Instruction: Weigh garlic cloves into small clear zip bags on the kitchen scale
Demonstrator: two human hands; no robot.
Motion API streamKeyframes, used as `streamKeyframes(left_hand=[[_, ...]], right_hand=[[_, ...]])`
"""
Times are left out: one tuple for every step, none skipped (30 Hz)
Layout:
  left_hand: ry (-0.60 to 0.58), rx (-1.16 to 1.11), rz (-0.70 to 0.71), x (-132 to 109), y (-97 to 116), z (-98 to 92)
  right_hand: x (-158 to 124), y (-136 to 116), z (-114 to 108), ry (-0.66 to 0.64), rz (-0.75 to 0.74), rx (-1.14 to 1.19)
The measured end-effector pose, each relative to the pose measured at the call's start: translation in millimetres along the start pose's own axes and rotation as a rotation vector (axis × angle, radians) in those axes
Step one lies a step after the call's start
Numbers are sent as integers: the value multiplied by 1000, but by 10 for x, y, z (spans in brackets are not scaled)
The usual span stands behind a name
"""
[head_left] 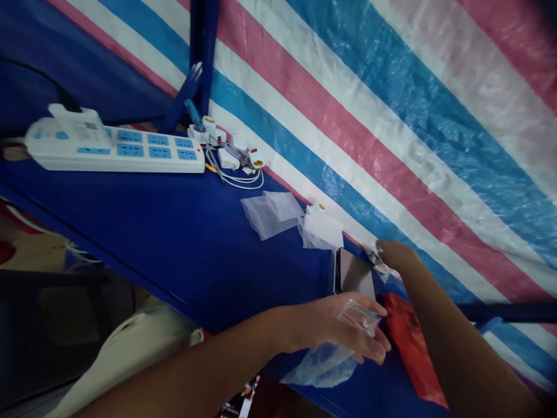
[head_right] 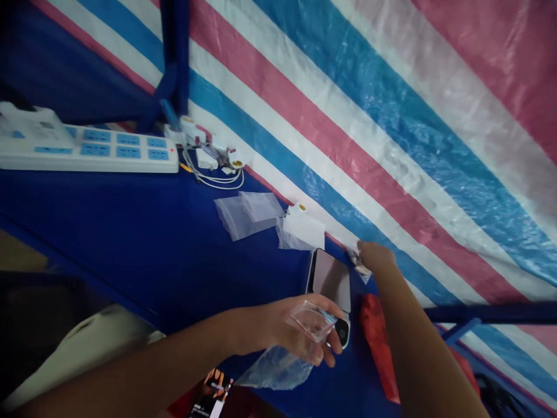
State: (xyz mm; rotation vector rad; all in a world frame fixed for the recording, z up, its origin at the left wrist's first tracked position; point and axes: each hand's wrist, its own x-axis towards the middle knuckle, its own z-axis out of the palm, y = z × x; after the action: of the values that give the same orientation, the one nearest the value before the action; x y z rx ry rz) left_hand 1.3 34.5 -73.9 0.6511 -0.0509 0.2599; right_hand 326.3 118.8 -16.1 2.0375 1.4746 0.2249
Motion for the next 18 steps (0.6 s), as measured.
streamKeyframes(left_hand=[[-5,-7,11,-21,36,-11],[-13,-18,23,-33,58,-22],[-23,-27,30,-36,70,-32],[-30,-35,31,-32,75,-42],[-34,-41,27,-24,76,-50],[-36,-45,20,-18,75,-55],[-35,-49,11,-14,75,-58],[-34,-54,2,-15,77,-58],[-30,-63,-1,-21,80,-55],[-26,-71,5,-31,84,-52],[-23,-74,14,-44,90,-49],[-21,-72,28,-56,98,-49],[-22,-65,42,-67,106,-53],[-22,-51,54,-74,116,-62],[-21,-33,59,-78,126,-79],[-20,-16,56,-80,138,-102],[-13,-7,53,-82,149,-131],[-1,-3,50,-84,161,-162]], right_hand=[[30,23,-74,-10,3,-19],[59,41,-174,-10,5,-36],[84,52,-301,1,4,-52],[105,53,-456,22,-1,-65],[122,40,-639,50,-12,-76],[135,10,-846,80,-28,-85],[145,-41,-1071,110,-48,-91],[154,-116,-1305,137,-71,-96],[162,-219,-1539,166,-103,-96],[174,-352,-1763,201,-138,-91],[192,-512,-1969,248,-173,-83],[217,-696,-2150,322,-199,-66],[252,-896,-2305,380,-231,-32],[295,-1102,-2434,407,-269,-13],[344,-1304,-2541,428,-295,5],[393,-1489,-2630,432,-331,25],[438,-1649,-2705,439,-359,49],[472,-1777,-2768,462,-378,89]])
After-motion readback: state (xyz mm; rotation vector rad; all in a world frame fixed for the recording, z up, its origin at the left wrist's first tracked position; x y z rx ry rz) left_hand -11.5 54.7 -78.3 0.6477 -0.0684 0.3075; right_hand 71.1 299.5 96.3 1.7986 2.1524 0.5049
